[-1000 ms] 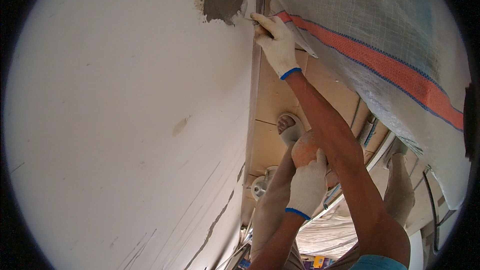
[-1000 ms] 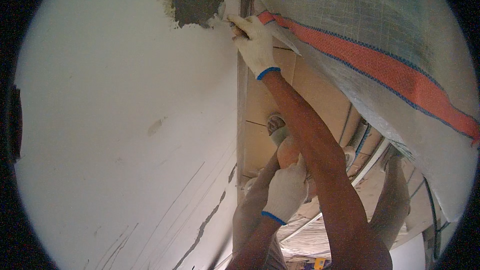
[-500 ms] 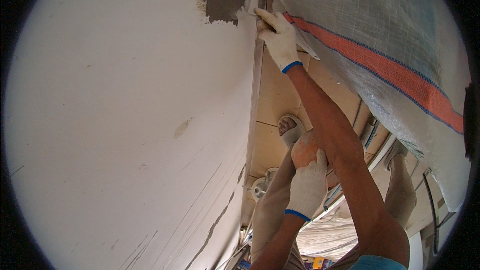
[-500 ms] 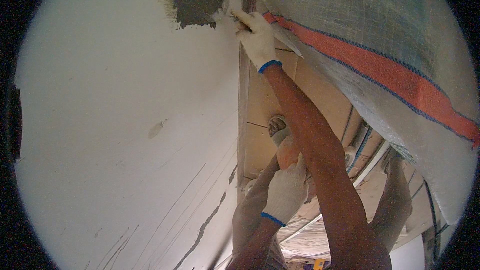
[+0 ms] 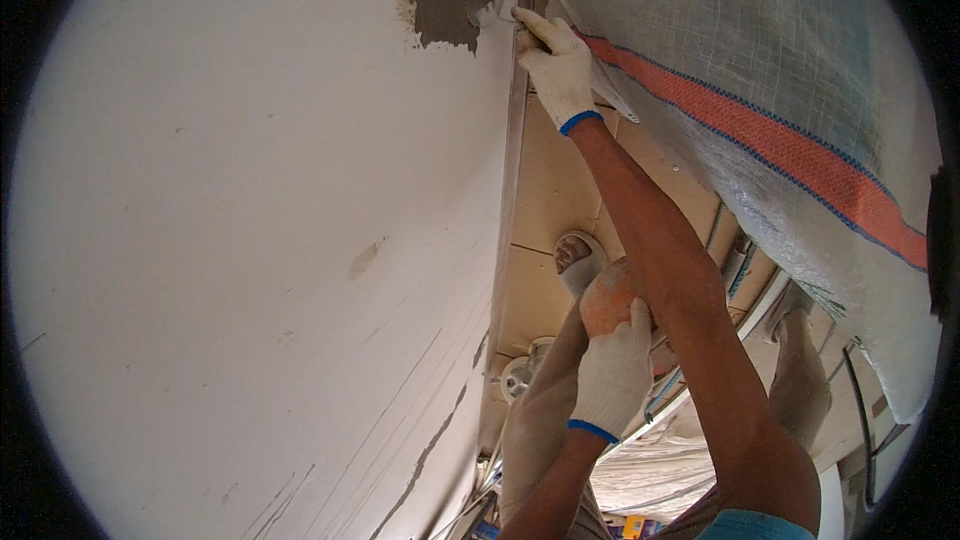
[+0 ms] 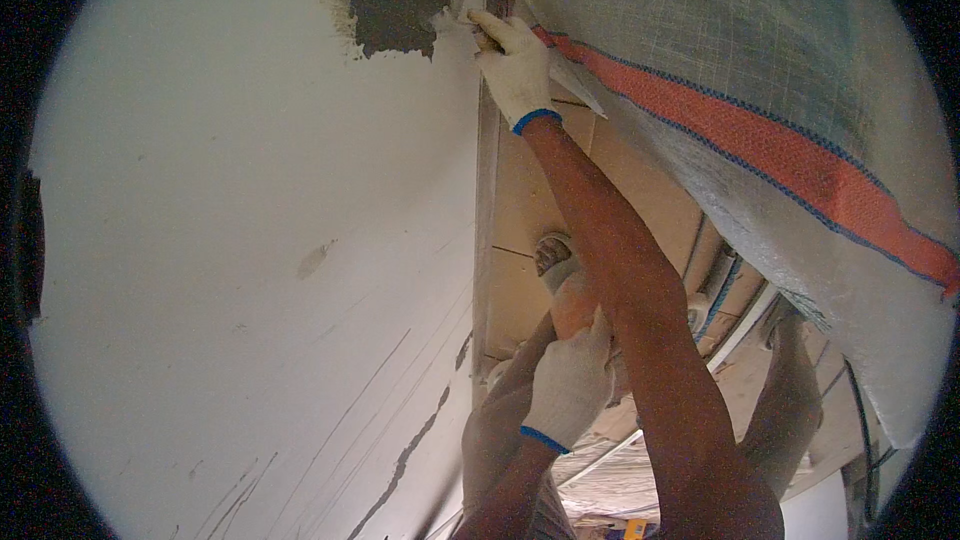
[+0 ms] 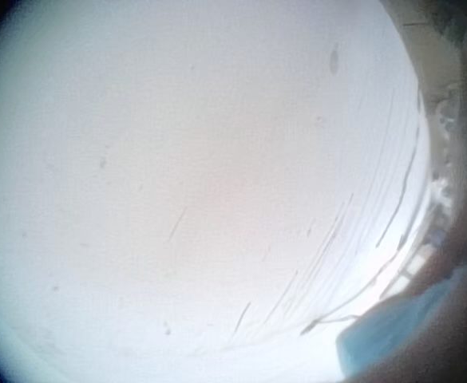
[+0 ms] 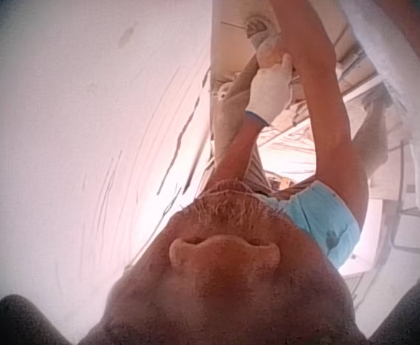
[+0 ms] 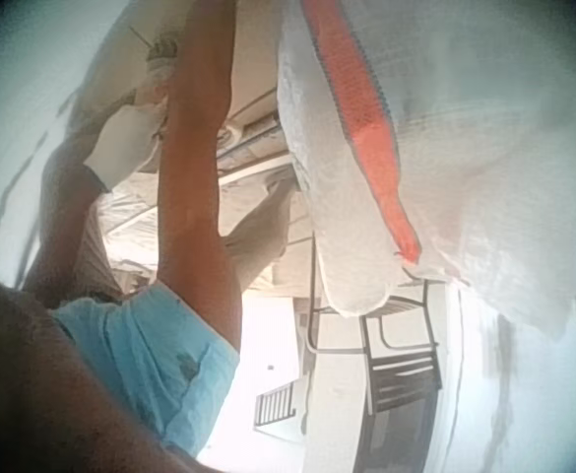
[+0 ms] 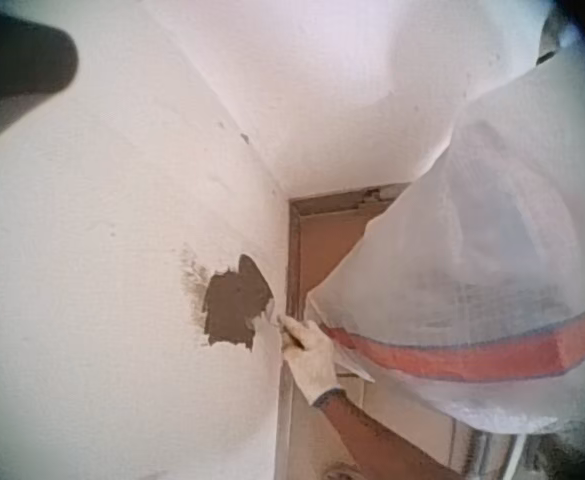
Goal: The person uses a trowel to apply and smooth a dark grey plaster-like substance onto a white wall. They repeatedly scoop the material from a bucket held in the left hand and spread it over a specific damaged area on the wall surface.
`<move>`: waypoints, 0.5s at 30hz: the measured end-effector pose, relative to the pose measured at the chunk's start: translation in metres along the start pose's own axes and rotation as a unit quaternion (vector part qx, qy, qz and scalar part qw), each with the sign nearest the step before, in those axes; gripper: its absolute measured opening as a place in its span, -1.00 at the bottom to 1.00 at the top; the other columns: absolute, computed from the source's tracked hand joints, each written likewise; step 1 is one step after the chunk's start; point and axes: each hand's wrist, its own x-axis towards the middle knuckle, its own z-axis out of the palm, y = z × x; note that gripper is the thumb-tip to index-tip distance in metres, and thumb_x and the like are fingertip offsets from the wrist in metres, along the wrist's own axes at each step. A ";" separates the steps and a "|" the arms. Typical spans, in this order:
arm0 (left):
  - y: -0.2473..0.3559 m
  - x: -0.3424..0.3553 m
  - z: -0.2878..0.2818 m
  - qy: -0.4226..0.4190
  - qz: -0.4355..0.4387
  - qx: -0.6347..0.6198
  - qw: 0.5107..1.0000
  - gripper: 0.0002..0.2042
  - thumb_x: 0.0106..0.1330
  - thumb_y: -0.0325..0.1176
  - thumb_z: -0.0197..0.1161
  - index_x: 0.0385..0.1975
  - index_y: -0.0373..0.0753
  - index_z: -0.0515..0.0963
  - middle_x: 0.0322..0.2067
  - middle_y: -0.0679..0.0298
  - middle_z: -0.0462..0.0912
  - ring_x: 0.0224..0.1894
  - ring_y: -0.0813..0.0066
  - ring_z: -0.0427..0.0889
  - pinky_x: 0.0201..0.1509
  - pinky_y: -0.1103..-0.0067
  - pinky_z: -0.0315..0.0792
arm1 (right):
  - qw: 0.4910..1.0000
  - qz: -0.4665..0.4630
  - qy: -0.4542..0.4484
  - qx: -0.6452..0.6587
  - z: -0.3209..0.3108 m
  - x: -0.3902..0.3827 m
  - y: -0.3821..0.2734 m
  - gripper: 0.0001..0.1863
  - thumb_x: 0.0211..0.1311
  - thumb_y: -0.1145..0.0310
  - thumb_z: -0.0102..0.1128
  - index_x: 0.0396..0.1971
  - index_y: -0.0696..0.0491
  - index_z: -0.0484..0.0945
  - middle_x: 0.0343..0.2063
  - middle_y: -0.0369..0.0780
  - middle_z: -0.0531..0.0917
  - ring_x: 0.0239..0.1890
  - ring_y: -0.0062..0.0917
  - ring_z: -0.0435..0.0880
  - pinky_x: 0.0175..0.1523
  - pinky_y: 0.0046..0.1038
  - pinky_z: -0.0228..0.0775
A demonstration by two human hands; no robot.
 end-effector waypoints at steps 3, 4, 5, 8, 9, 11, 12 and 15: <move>-0.001 0.000 0.001 0.004 0.002 -0.004 1.000 -0.35 0.31 -0.42 0.33 0.41 -0.37 0.31 -0.15 -0.12 0.72 -0.22 -0.05 0.79 -0.24 0.23 0.72 | 1.000 0.011 -0.001 -0.005 0.001 -0.001 -0.001 -0.42 0.14 0.56 0.29 0.22 -0.11 0.68 -0.19 -0.09 0.69 -0.10 -0.23 0.72 0.03 -0.34 0.53; -0.002 0.000 0.002 0.006 0.004 -0.006 1.000 -0.36 0.31 -0.42 0.32 0.40 -0.37 0.31 -0.15 -0.12 0.72 -0.22 -0.05 0.80 -0.23 0.24 0.72 | 1.000 0.016 -0.002 -0.007 0.001 -0.001 -0.001 -0.42 0.15 0.55 0.29 0.22 -0.11 0.68 -0.18 -0.08 0.69 -0.09 -0.22 0.72 0.04 -0.34 0.53; -0.002 0.000 0.002 0.009 0.005 -0.003 1.000 -0.36 0.31 -0.42 0.32 0.40 -0.37 0.31 -0.16 -0.12 0.72 -0.22 -0.05 0.80 -0.23 0.24 0.72 | 1.000 0.021 -0.004 -0.009 0.001 -0.001 -0.001 -0.43 0.15 0.55 0.30 0.21 -0.11 0.69 -0.16 -0.07 0.69 -0.08 -0.21 0.72 0.05 -0.34 0.53; -0.002 -0.001 0.002 0.015 0.009 0.004 1.000 -0.37 0.30 -0.41 0.32 0.39 -0.38 0.32 -0.17 -0.11 0.72 -0.22 -0.05 0.79 -0.23 0.24 0.72 | 1.000 0.015 0.000 -0.003 0.001 -0.001 -0.002 -0.47 0.19 0.53 0.29 0.20 -0.11 0.69 -0.15 -0.06 0.70 -0.08 -0.19 0.72 0.05 -0.32 0.53; -0.003 -0.001 0.003 0.015 0.010 0.004 1.000 -0.37 0.30 -0.41 0.32 0.39 -0.38 0.32 -0.17 -0.11 0.72 -0.22 -0.06 0.79 -0.23 0.24 0.72 | 1.000 0.014 0.000 -0.015 0.001 -0.001 -0.002 -0.48 0.20 0.52 0.28 0.20 -0.11 0.69 -0.15 -0.05 0.70 -0.08 -0.18 0.72 0.05 -0.32 0.52; -0.006 -0.002 0.005 0.015 0.010 0.001 1.000 -0.37 0.30 -0.42 0.32 0.38 -0.38 0.32 -0.17 -0.11 0.72 -0.23 -0.06 0.79 -0.23 0.24 0.72 | 0.999 0.012 -0.001 -0.038 0.002 -0.003 -0.006 -0.50 0.22 0.50 0.28 0.20 -0.09 0.70 -0.15 -0.04 0.70 -0.08 -0.18 0.72 0.06 -0.32 0.52; -0.008 -0.003 0.008 0.016 0.010 -0.002 1.000 -0.37 0.31 -0.42 0.31 0.38 -0.38 0.32 -0.17 -0.10 0.72 -0.23 -0.07 0.79 -0.23 0.23 0.72 | 1.000 0.018 0.000 -0.019 0.005 -0.005 -0.008 -0.50 0.23 0.49 0.28 0.20 -0.08 0.70 -0.16 -0.03 0.71 -0.08 -0.17 0.72 0.05 -0.32 0.51; -0.001 -0.003 0.003 0.014 0.009 -0.004 1.000 -0.40 0.32 -0.42 0.29 0.37 -0.39 0.32 -0.16 -0.10 0.72 -0.22 -0.08 0.78 -0.24 0.22 0.72 | 0.999 0.034 0.006 0.021 0.006 -0.008 -0.001 -0.52 0.24 0.48 0.27 0.19 -0.06 0.70 -0.18 -0.02 0.72 -0.09 -0.18 0.72 0.05 -0.33 0.51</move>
